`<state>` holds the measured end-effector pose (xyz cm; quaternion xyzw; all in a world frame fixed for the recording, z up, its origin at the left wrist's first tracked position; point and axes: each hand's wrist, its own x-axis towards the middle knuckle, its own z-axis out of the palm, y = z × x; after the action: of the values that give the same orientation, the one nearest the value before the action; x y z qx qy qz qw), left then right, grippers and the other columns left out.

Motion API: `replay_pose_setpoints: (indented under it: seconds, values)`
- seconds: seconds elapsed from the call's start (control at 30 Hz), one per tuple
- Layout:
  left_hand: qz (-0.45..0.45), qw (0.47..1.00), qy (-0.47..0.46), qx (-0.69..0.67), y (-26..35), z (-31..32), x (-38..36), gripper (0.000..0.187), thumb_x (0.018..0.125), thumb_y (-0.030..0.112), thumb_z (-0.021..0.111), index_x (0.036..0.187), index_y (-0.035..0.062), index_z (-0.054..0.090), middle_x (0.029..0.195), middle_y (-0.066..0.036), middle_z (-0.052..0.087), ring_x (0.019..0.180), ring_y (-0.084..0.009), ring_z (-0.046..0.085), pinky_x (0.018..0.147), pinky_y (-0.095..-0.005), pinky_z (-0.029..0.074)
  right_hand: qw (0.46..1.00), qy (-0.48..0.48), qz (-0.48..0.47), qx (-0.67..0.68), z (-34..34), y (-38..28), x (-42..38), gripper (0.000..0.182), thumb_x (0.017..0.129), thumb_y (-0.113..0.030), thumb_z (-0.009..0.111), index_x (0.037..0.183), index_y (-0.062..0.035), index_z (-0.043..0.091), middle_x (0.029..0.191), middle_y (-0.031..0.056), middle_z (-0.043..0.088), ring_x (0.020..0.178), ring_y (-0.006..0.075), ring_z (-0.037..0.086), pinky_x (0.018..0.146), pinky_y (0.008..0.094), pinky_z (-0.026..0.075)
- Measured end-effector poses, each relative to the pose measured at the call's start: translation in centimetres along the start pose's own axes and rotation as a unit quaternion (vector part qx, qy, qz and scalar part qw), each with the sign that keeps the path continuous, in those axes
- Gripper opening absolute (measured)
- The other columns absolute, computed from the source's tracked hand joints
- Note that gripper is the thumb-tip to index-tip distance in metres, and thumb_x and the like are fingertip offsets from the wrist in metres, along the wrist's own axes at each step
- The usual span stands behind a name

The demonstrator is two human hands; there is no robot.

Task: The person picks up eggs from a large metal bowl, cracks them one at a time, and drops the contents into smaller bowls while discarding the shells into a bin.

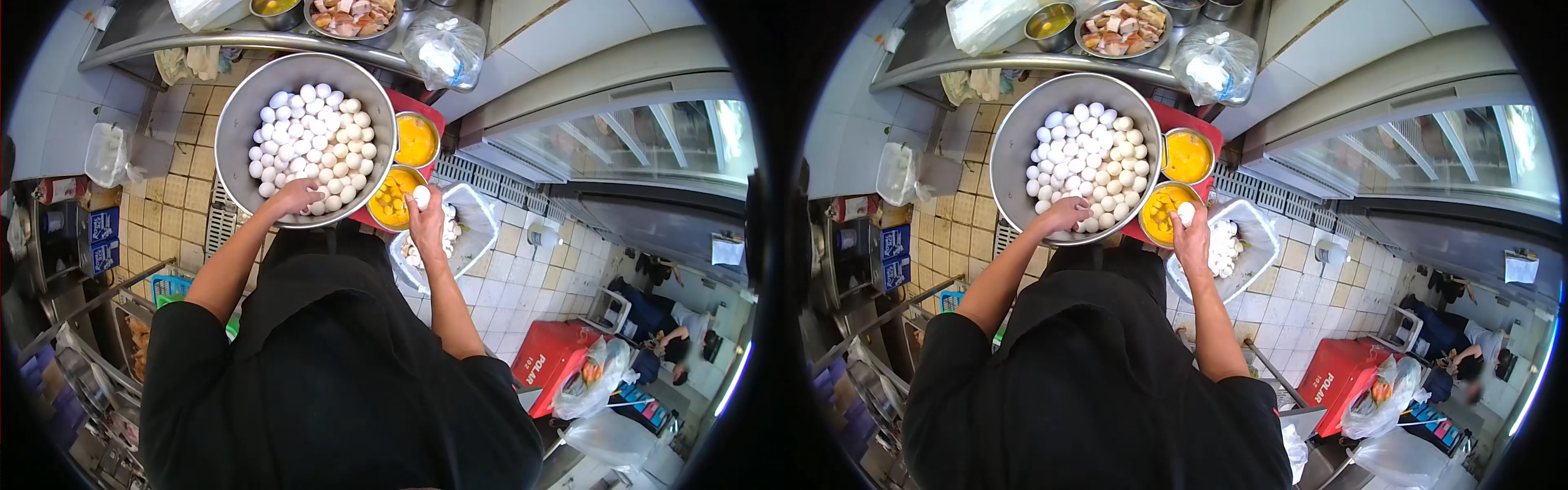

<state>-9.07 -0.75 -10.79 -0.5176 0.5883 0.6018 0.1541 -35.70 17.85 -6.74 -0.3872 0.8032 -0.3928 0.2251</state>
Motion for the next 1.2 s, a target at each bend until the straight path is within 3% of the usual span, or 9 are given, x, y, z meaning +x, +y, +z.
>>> replay_pose_setpoints:
  seconds: [0.23,0.33,0.47,0.57,0.6,0.8,0.97,1.13,1.2]
  values:
    - [0.064,0.966,-0.028,0.250,-2.4,0.3,2.4,0.059,0.089,0.040,0.067,0.126,-0.0053,0.061,0.104,-0.022,0.072,0.082,-0.0294,0.072,0.074,-0.0408,0.056,0.996,0.013,-0.045,-0.070,-1.3,0.2,-0.4,0.045,0.091,-0.027,0.074,0.125,-0.0017,0.058,0.114,0.0209,0.065,0.107,0.0411,0.062,0.092,0.0457,0.049]
    - [-0.017,0.962,-0.060,0.266,-0.1,-0.5,0.3,0.051,0.087,0.037,0.066,0.116,-0.0056,0.068,0.104,-0.023,0.072,0.090,-0.0334,0.071,0.081,-0.0409,0.056,0.998,0.019,-0.035,-0.046,-2.3,-1.2,-0.7,0.044,0.090,-0.027,0.075,0.123,-0.0017,0.060,0.113,0.0201,0.065,0.106,0.0387,0.063,0.092,0.0443,0.050]
    - [0.073,0.938,-0.019,0.339,-5.4,-1.4,5.7,0.046,0.083,0.036,0.067,0.103,-0.0054,0.073,0.106,-0.026,0.071,0.100,-0.0366,0.069,0.088,-0.0438,0.054,0.997,0.052,-0.061,-0.003,-3.8,-2.9,-1.5,0.043,0.089,-0.023,0.077,0.122,-0.0017,0.061,0.112,0.0188,0.066,0.104,0.0357,0.063,0.092,0.0429,0.050]
    - [0.051,0.936,-0.012,0.348,-6.2,-3.1,7.4,0.063,0.085,0.043,0.067,0.126,-0.0043,0.064,0.125,-0.025,0.066,0.112,-0.0371,0.065,0.097,-0.0429,0.050,0.995,0.081,-0.048,-0.016,-4.7,-1.3,-2.6,0.044,0.087,-0.020,0.078,0.123,-0.0013,0.060,0.113,0.0188,0.065,0.104,0.0351,0.063,0.092,0.0429,0.049]
    - [0.094,0.929,0.024,0.357,-5.3,-3.0,7.1,0.046,0.084,0.035,0.067,0.109,-0.0029,0.072,0.113,-0.023,0.071,0.105,-0.0356,0.068,0.091,-0.0440,0.053,0.997,0.075,-0.018,-0.004,-4.8,0.0,-2.9,0.047,0.087,-0.021,0.078,0.124,-0.0010,0.059,0.116,0.0198,0.064,0.107,0.0368,0.062,0.094,0.0437,0.048]
    - [0.130,0.936,0.050,0.324,-0.4,-1.7,6.9,0.047,0.084,0.028,0.070,0.126,0.0069,0.063,0.125,-0.019,0.065,0.114,-0.0345,0.064,0.096,-0.0443,0.051,0.950,0.060,-0.079,-0.296,-3.6,4.5,-3.0,0.050,0.087,-0.018,0.077,0.128,0.0013,0.058,0.120,0.0231,0.063,0.113,0.0401,0.060,0.099,0.0448,0.047]
    - [0.170,0.893,-0.054,0.413,1.0,2.9,7.8,0.061,0.082,0.017,0.070,0.140,0.0113,0.054,0.145,-0.016,0.046,0.113,-0.0358,0.064,0.094,-0.0448,0.053,0.998,-0.040,-0.046,-0.014,1.6,-4.2,1.3,0.036,0.086,-0.013,0.076,0.117,-0.0002,0.065,0.110,0.0189,0.067,0.102,0.0337,0.064,0.093,0.0436,0.050]
    - [0.108,0.896,-0.021,0.431,3.4,4.7,6.6,0.055,0.081,0.018,0.069,0.135,0.0122,0.059,0.134,-0.016,0.052,0.112,-0.0331,0.065,0.089,-0.0440,0.056,0.962,-0.090,-0.183,-0.183,7.7,-6.8,6.0,0.029,0.086,-0.019,0.073,0.111,-0.0030,0.069,0.102,0.0123,0.070,0.095,0.0295,0.068,0.085,0.0427,0.051]
    - [0.144,0.865,-0.025,0.479,2.9,4.5,6.1,0.051,0.085,0.019,0.067,0.134,0.0108,0.059,0.135,-0.016,0.052,0.112,-0.0323,0.065,0.088,-0.0431,0.056,0.916,-0.160,-0.130,-0.345,8.8,-8.0,7.9,0.026,0.087,-0.024,0.071,0.105,-0.0061,0.071,0.105,0.0114,0.071,0.098,0.0284,0.069,0.089,0.0503,0.048]
